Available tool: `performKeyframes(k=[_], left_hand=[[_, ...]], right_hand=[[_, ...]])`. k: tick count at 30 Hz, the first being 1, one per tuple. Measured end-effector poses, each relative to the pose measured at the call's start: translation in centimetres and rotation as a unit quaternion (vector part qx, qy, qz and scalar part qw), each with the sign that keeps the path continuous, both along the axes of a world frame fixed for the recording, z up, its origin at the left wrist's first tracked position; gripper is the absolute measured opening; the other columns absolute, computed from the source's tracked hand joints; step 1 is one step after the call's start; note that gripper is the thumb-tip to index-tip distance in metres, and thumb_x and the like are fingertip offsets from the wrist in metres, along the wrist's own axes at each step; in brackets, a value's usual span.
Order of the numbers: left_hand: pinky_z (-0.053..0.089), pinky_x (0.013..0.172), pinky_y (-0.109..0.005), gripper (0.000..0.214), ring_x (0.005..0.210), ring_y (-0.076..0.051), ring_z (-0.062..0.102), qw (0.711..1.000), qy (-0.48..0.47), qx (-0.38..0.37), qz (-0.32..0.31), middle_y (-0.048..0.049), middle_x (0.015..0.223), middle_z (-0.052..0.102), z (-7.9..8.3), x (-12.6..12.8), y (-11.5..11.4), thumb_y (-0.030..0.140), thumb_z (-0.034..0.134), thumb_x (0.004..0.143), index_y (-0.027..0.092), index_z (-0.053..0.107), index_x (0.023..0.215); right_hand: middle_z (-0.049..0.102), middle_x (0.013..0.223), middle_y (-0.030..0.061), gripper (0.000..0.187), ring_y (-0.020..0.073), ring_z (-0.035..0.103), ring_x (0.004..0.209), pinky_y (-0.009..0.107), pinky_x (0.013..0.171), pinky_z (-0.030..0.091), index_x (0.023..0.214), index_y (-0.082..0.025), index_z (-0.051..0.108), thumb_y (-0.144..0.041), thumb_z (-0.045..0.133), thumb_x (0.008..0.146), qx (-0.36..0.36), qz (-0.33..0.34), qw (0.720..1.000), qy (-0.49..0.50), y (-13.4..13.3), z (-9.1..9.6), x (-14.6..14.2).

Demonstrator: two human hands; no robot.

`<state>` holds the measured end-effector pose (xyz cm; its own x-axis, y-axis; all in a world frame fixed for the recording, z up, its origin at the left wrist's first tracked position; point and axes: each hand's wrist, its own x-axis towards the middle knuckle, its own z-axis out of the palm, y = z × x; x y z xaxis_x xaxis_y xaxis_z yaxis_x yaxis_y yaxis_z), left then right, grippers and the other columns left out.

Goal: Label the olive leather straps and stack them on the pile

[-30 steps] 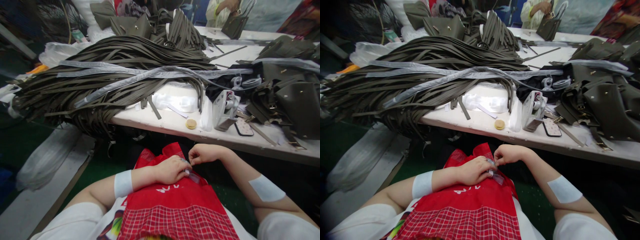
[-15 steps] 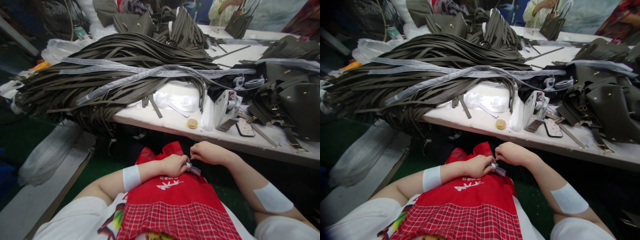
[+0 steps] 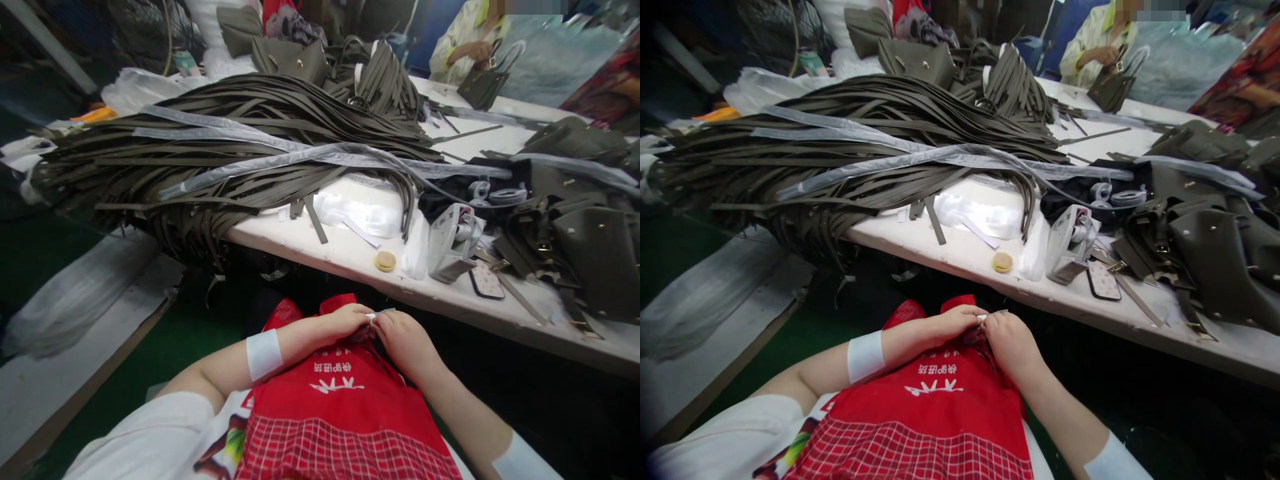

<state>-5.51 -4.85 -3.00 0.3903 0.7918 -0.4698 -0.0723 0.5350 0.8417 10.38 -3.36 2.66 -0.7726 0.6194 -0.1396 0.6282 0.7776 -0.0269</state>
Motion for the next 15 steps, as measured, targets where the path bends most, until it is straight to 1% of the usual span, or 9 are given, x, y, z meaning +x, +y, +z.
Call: performKeyframes(k=[3,4,6,8,9,12,15], left_hand=[[0.044,0.059,-0.026,0.034,0.056,-0.013,0.056,0.996,-0.054,-0.055,0.047,-0.0025,0.061,0.062,-0.1,0.2,0.0,0.043,0.055,0.083,0.013,0.062,0.068],[0.043,0.057,-0.026,0.038,0.053,-0.013,0.054,0.993,-0.064,-0.068,0.066,-0.0020,0.059,0.061,-0.3,0.2,0.0,0.048,0.057,0.081,0.013,0.061,0.066],[0.040,0.054,-0.025,0.042,0.050,-0.011,0.051,0.988,-0.081,-0.086,0.103,-0.0006,0.056,0.060,-0.6,0.1,0.0,0.054,0.065,0.074,0.014,0.060,0.064],[0.037,0.053,-0.024,0.044,0.049,-0.010,0.050,0.982,-0.099,-0.099,0.128,0.0002,0.054,0.059,-0.8,0.0,0.0,0.055,0.072,0.067,0.013,0.060,0.063],[0.036,0.053,-0.024,0.044,0.049,-0.010,0.050,0.979,-0.109,-0.105,0.137,0.0001,0.054,0.060,-0.9,-0.1,0.0,0.055,0.075,0.065,0.013,0.060,0.063],[0.038,0.055,-0.024,0.043,0.049,-0.011,0.051,0.968,-0.150,-0.127,0.155,-0.0012,0.054,0.060,-0.6,-0.4,0.1,0.051,0.076,0.067,0.012,0.060,0.062],[0.042,0.057,-0.025,0.041,0.049,-0.011,0.052,0.955,-0.191,-0.154,0.166,-0.0021,0.053,0.059,0.0,-0.8,0.3,0.049,0.070,0.075,0.011,0.060,0.060]], right_hand=[[0.068,0.080,0.0074,0.018,0.0225,0.063,0.077,0.036,0.079,0.049,0.086,-0.015,0.066,-0.009,0.050,0.091,0.033,0.020,0.999,0.025,-0.7,-1.1,0.3],[0.068,0.081,0.0081,0.017,0.0229,0.063,0.077,0.037,0.081,0.049,0.090,-0.014,0.066,-0.010,0.050,0.092,0.046,0.029,0.998,0.033,-0.9,-1.4,0.4],[0.069,0.087,0.0115,0.021,0.0244,0.064,0.082,0.039,0.087,0.049,0.104,-0.009,0.065,-0.011,0.048,0.092,0.082,0.045,0.994,0.053,-1.2,-1.8,0.5],[0.070,0.093,0.0148,0.030,0.0254,0.065,0.086,0.041,0.091,0.049,0.118,-0.004,0.060,-0.010,0.046,0.092,0.114,0.051,0.990,0.070,-1.5,-2.2,0.4],[0.070,0.093,0.0152,0.033,0.0252,0.065,0.086,0.041,0.092,0.049,0.121,-0.003,0.059,-0.010,0.045,0.092,0.122,0.050,0.988,0.078,-1.6,-2.4,0.4],[0.069,0.087,0.0122,0.034,0.0232,0.064,0.081,0.042,0.092,0.050,0.124,-0.004,0.057,-0.014,0.043,0.095,0.122,0.041,0.985,0.113,-1.7,-2.5,0.5],[0.069,0.091,0.0110,0.036,0.0217,0.064,0.084,0.043,0.094,0.050,0.128,-0.008,0.055,-0.014,0.041,0.096,0.106,0.043,0.980,0.162,-1.5,-2.4,0.5]])
